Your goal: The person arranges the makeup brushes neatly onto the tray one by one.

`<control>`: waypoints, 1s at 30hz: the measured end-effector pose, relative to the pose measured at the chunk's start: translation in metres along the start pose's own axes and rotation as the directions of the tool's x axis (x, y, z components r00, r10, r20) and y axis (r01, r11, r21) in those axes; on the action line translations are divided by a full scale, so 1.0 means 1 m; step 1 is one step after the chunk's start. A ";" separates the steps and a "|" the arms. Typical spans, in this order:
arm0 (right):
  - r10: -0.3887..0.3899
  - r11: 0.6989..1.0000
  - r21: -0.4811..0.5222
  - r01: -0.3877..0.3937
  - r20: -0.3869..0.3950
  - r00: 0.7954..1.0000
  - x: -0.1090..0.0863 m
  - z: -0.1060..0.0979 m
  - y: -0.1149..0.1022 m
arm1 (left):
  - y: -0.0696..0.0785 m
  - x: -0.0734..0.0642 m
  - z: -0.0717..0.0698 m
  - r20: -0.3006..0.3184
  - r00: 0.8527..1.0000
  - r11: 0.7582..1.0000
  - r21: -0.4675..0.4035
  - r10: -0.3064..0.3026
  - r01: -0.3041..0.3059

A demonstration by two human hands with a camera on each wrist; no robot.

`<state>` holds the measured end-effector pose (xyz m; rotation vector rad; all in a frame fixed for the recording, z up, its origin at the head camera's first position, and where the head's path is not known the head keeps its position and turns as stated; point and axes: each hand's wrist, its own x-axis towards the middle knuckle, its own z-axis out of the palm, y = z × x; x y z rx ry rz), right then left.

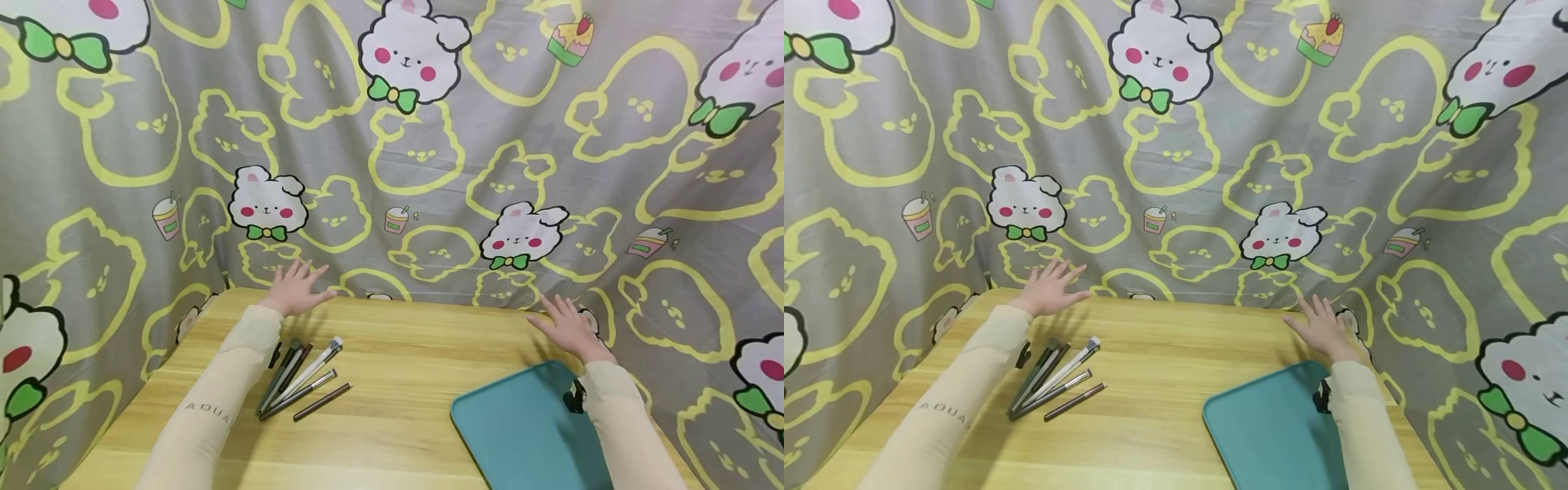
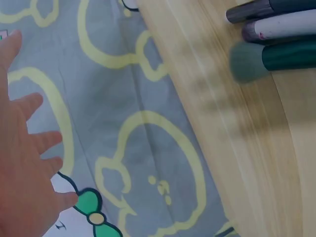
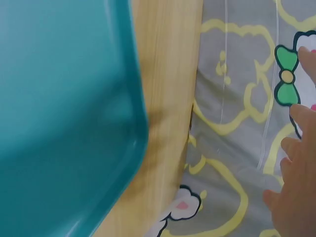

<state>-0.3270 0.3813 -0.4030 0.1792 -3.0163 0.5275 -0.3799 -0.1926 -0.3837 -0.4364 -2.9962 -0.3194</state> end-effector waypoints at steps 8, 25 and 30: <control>-0.015 1.000 0.015 0.015 -0.014 1.000 -0.011 0.002 0.023 | 0.020 -0.006 0.002 -0.032 0.991 0.991 0.036 0.130 -0.129; 0.018 0.999 0.052 -0.015 -0.054 0.998 -0.054 0.000 0.067 | 0.097 -0.029 0.041 -0.011 0.920 0.920 0.046 0.391 -0.390; 0.008 1.000 0.024 -0.006 -0.080 0.997 -0.060 0.000 0.080 | 0.117 -0.035 0.055 0.000 0.904 0.903 0.058 0.427 -0.426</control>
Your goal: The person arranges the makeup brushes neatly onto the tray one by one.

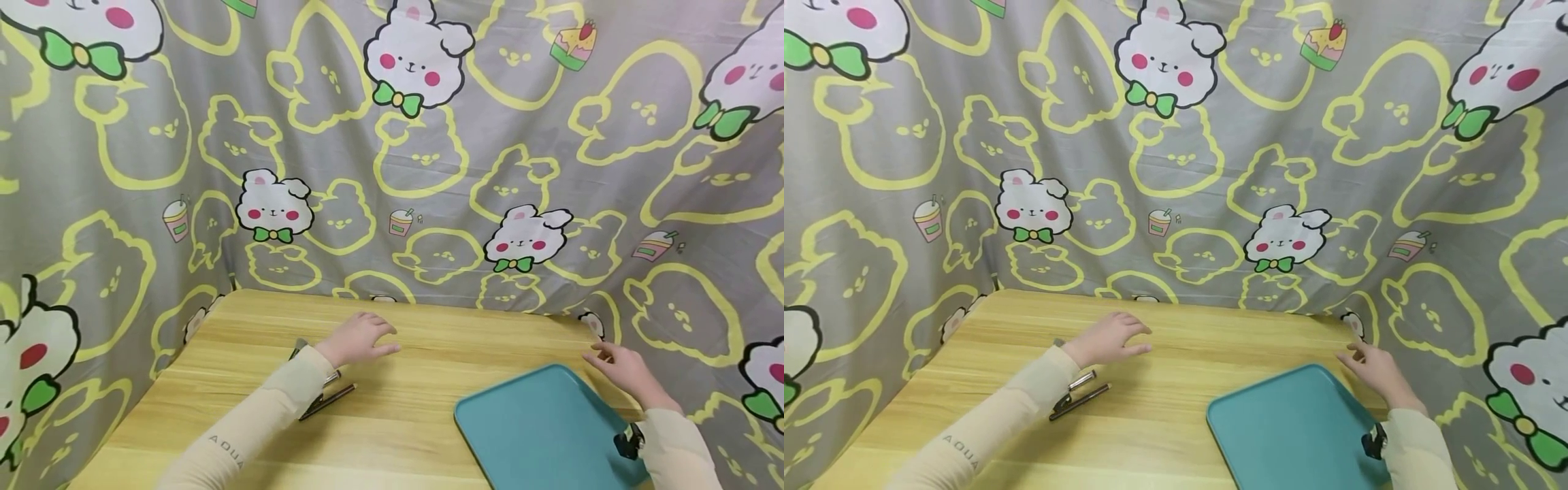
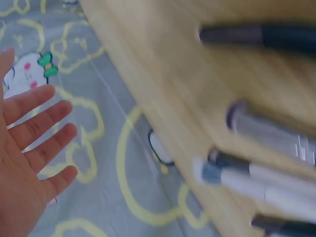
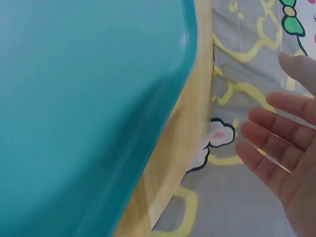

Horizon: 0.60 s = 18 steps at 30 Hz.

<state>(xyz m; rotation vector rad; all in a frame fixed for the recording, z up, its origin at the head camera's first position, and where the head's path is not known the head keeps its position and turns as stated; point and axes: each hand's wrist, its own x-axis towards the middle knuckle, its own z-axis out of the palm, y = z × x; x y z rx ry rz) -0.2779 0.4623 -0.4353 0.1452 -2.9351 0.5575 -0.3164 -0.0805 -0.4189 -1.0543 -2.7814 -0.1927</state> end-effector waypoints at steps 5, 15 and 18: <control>0.016 1.000 -0.019 -0.016 0.004 1.000 -0.007 -0.001 0.007 | 0.019 0.001 0.012 0.024 0.999 0.999 -0.011 0.043 -0.042; 0.089 0.996 -0.009 -0.089 0.096 0.991 -0.022 0.003 0.021 | 0.057 0.004 0.039 0.116 0.987 0.988 -0.123 0.107 -0.093; 0.120 0.993 -0.011 -0.120 0.139 0.983 -0.026 0.003 0.027 | 0.067 0.006 0.044 0.151 0.978 0.976 -0.184 0.144 -0.115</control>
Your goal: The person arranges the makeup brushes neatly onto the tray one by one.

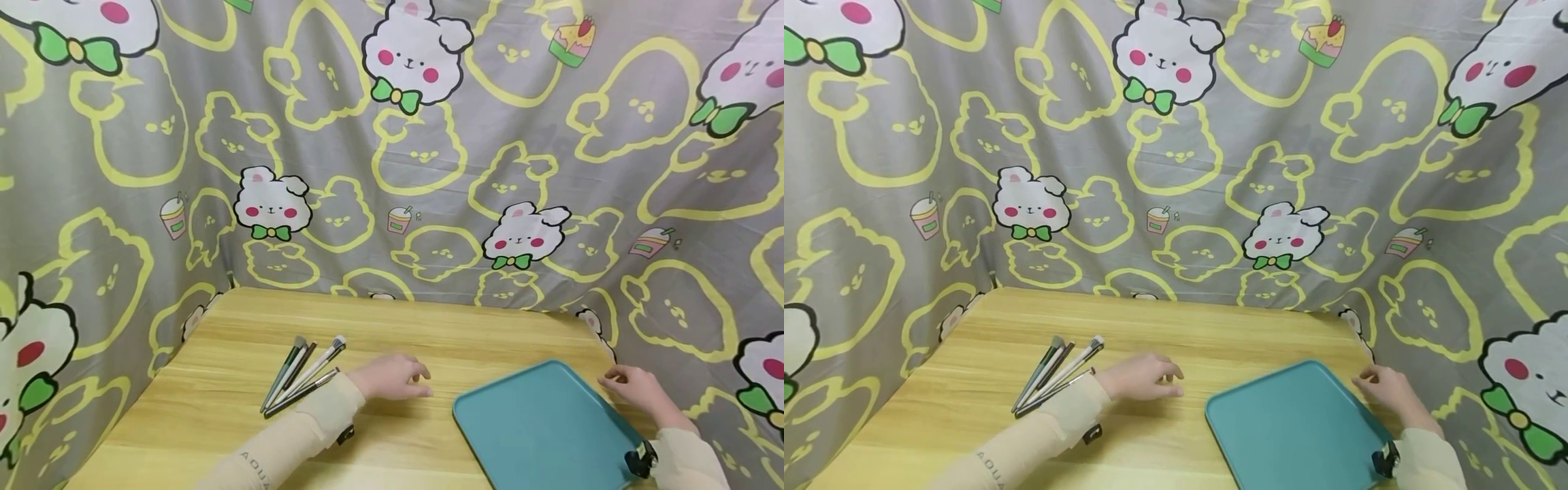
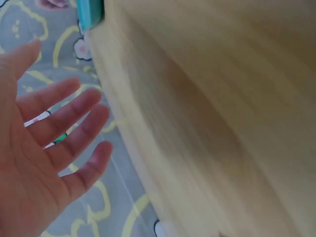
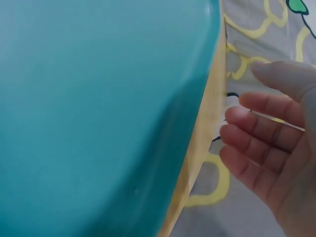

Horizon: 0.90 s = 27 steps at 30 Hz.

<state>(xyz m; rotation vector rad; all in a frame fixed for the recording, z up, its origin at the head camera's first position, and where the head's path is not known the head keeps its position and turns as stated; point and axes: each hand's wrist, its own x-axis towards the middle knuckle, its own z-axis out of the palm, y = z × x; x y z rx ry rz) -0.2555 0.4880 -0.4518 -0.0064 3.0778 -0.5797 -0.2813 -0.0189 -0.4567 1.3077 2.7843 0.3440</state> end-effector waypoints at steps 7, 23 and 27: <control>0.043 0.999 -0.006 -0.042 0.100 0.994 -0.010 0.004 0.011 | 0.015 0.010 0.013 0.104 0.994 0.997 -0.081 0.028 -0.020; 0.085 0.991 0.091 -0.103 0.185 0.979 -0.023 0.011 0.017 | 0.040 0.036 0.029 0.161 0.987 0.983 -0.176 -0.020 0.049; 0.074 0.992 0.090 -0.091 0.175 0.982 -0.023 0.014 0.018 | 0.046 0.038 0.032 0.153 0.987 0.985 -0.158 -0.043 0.068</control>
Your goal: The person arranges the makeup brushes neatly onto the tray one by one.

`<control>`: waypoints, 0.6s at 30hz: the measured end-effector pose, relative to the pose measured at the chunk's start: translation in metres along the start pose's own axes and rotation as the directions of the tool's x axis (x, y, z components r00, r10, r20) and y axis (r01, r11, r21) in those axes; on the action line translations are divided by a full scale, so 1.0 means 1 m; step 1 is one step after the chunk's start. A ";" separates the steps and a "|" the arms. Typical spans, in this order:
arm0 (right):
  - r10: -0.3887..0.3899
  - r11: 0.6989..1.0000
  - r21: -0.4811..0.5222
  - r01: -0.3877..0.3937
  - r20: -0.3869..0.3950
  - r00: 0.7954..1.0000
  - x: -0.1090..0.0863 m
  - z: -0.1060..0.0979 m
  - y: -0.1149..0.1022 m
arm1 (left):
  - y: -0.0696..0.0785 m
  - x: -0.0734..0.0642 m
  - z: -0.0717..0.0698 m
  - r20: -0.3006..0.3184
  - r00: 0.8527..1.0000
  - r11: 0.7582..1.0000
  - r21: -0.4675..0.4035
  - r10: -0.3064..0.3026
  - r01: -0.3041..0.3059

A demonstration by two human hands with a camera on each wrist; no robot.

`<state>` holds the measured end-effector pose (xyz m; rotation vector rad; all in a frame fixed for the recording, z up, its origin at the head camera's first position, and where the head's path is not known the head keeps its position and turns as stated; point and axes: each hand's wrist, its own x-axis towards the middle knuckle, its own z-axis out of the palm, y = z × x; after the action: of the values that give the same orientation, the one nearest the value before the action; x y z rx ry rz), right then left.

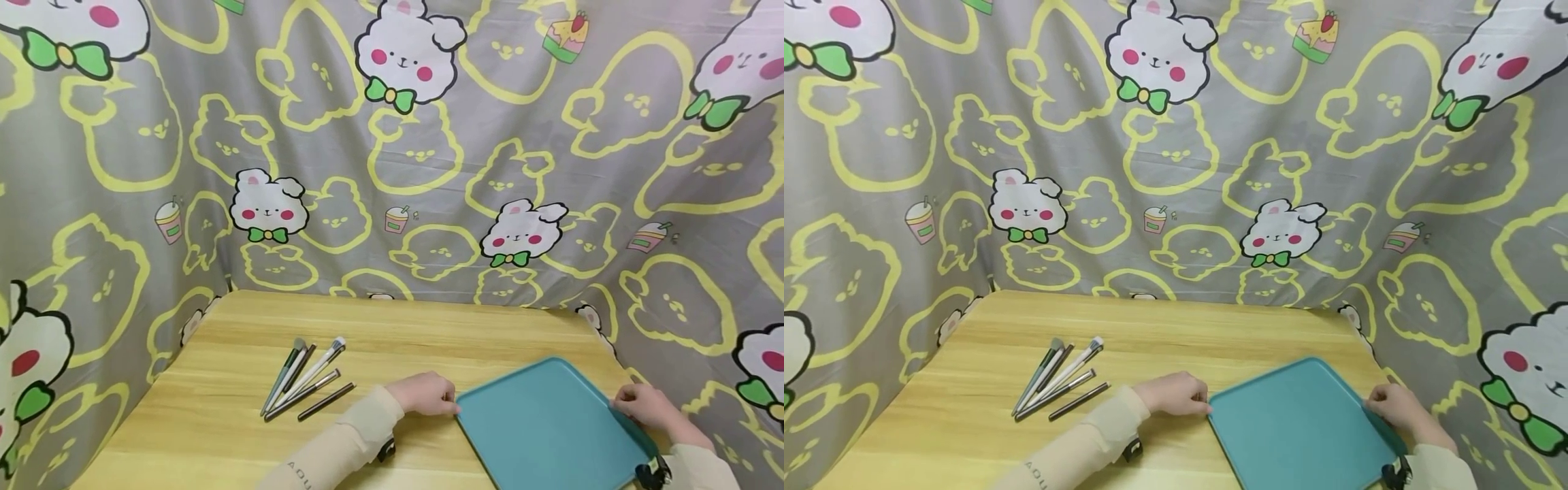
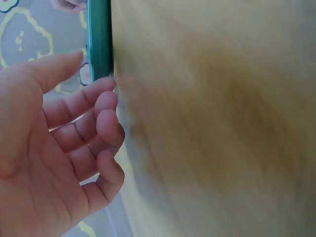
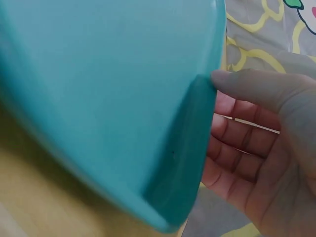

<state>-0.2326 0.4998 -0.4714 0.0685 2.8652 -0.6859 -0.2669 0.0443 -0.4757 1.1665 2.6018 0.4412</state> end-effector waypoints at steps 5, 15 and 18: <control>0.002 1.000 -0.010 -0.002 -0.009 1.000 0.001 0.003 0.001 | 0.005 0.002 0.003 -0.012 1.000 0.999 0.023 -0.023 0.024; -0.067 0.996 -0.068 0.063 -0.052 0.996 0.001 0.005 0.001 | 0.009 0.006 0.003 0.007 0.993 0.988 -0.096 -0.117 0.117; -0.087 0.994 -0.066 0.083 -0.057 0.995 0.001 0.007 0.000 | 0.010 0.006 0.004 0.005 0.988 0.977 -0.149 -0.155 0.154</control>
<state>-0.2324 0.4962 -0.4776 -0.0427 2.9597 -0.6177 -0.2627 0.0556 -0.4764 0.9085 2.5905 0.5950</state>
